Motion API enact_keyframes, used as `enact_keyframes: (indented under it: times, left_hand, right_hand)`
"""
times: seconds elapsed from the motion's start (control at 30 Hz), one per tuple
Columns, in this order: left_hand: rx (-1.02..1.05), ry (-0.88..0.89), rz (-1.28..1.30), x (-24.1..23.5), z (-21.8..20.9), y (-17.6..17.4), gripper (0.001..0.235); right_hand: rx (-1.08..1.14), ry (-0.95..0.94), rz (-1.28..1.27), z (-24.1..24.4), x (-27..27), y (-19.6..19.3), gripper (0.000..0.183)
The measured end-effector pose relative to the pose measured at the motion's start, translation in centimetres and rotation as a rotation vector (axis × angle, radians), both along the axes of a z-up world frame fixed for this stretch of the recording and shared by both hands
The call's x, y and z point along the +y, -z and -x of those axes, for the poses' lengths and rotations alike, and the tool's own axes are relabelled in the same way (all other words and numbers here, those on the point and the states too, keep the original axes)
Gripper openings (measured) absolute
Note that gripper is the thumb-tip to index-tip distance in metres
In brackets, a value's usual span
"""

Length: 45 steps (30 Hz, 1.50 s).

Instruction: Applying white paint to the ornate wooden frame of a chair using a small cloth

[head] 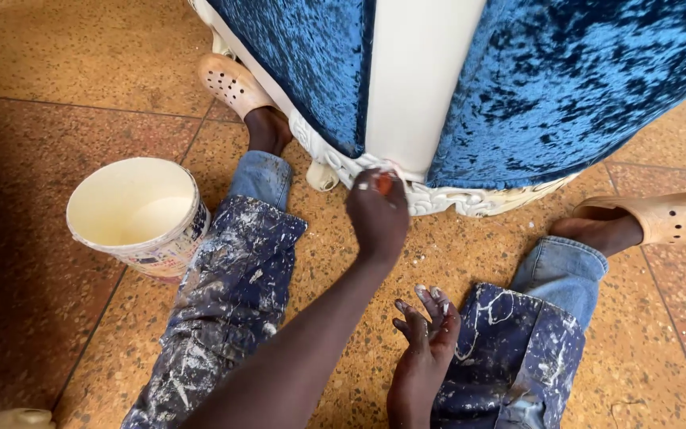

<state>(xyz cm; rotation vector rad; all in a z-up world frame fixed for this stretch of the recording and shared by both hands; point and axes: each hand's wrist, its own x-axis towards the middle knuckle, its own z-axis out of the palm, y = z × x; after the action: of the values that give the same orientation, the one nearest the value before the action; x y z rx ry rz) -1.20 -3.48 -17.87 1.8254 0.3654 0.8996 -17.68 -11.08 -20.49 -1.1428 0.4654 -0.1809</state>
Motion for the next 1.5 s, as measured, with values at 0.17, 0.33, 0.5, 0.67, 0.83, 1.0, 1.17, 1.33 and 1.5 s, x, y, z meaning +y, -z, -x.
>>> enact_keyframes:
  times: [0.17, 0.33, 0.5, 0.67, 0.83, 1.0, 1.17, 1.33, 1.5]
  left_hand:
    - [-0.205, 0.21, -0.418, -2.1, 1.3, 2.1, 0.038]
    - [-0.204, 0.223, -0.655, -0.5, 0.2, 3.2, 0.041]
    - [-0.292, 0.216, -0.298, -0.9, 1.3, 0.4, 0.031]
    - [-0.399, 0.123, -0.447, -0.9, 0.2, -0.1, 0.038]
    - [-0.259, 0.102, -0.365, 1.8, 0.4, 2.7, 0.031]
    - [-0.43, 0.023, -0.388, 1.2, 0.6, -0.1, 0.018]
    - [0.033, 0.021, 0.057, 2.2, 1.6, 0.4, 0.025]
    - [-0.289, -0.022, -0.042, 1.7, 0.1, -1.3, 0.026]
    - [0.337, 0.117, 0.119, 4.1, 2.7, 4.8, 0.022]
  right_hand:
    - [0.027, -0.023, 0.008, 0.5, 0.0, 0.1, 0.052]
    - [0.051, 0.018, -0.018, -0.1, -0.5, 0.4, 0.051]
    - [0.011, -0.021, -0.023, 0.0, -0.4, 0.5, 0.051]
    - [0.007, 0.026, -0.044, -0.5, -1.4, 0.8, 0.049]
    - [-0.027, 0.045, -0.047, 0.2, -1.8, 1.9, 0.05]
    - [-0.083, 0.001, -0.043, 0.1, -1.7, 2.0, 0.049]
    - [-0.03, -0.028, 0.01, 0.2, -1.1, 1.0, 0.05]
    - [-0.039, -0.018, 0.0, 0.5, -1.1, 1.4, 0.049]
    - [-0.002, -0.04, -0.011, 0.5, -0.7, 0.9, 0.051]
